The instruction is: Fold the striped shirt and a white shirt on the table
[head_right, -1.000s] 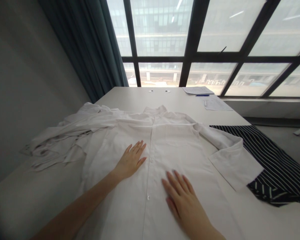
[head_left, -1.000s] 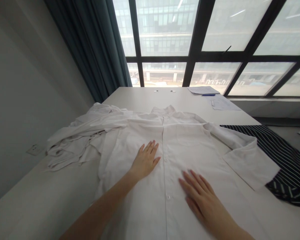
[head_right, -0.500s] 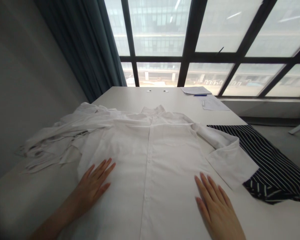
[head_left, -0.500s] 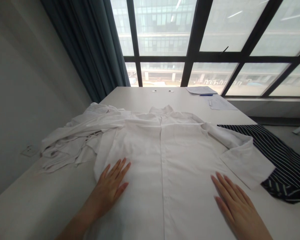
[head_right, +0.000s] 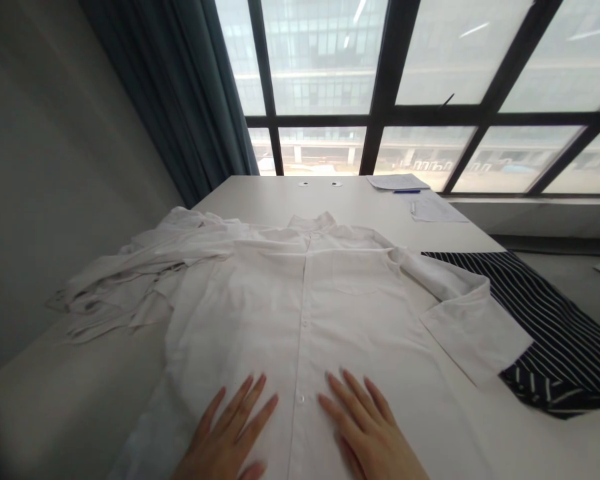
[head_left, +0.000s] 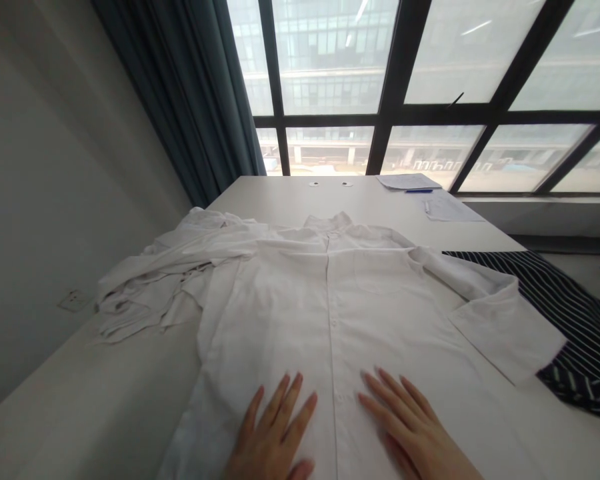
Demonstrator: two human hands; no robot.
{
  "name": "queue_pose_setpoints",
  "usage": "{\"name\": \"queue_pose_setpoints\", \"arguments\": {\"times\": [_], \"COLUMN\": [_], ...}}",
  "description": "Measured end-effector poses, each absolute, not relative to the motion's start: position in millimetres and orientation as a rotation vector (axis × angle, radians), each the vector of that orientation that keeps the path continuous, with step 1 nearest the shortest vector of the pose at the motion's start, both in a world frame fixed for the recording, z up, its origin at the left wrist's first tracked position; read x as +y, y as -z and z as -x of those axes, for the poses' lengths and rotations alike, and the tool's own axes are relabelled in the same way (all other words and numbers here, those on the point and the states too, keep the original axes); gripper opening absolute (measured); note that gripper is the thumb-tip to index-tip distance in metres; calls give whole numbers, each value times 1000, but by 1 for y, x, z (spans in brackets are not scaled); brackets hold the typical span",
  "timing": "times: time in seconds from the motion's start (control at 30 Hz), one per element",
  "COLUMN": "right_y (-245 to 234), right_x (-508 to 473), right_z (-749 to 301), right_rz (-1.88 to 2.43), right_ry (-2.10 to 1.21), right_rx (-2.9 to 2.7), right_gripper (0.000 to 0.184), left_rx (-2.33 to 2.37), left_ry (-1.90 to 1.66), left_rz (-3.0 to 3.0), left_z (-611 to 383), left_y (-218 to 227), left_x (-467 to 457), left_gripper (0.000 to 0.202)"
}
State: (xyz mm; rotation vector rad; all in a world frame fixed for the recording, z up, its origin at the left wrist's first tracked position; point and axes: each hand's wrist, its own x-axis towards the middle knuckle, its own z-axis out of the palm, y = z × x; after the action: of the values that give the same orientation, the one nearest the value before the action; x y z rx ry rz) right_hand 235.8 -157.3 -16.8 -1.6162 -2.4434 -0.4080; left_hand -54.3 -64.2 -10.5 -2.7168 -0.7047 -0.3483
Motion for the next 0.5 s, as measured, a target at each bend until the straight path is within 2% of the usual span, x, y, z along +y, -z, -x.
{"name": "queue_pose_setpoints", "arguments": {"times": [0.13, 0.37, 0.5], "right_y": [19, 28, 48], "right_x": [-161, -184, -195], "right_z": [-238, -275, -307], "right_rz": [1642, 1933, 2075], "right_ry": [451, 490, 481], "right_rx": [-2429, -2224, -1994], "right_gripper": [61, 67, 57], "left_rx": [-773, -1132, -1490], "left_ry": [349, 408, 432], "left_rz": [2698, 2535, 2342], "left_z": [63, 109, 135], "left_y": [14, 36, 49], "left_x": [-67, -58, -49], "left_gripper": [62, 64, 64]}}
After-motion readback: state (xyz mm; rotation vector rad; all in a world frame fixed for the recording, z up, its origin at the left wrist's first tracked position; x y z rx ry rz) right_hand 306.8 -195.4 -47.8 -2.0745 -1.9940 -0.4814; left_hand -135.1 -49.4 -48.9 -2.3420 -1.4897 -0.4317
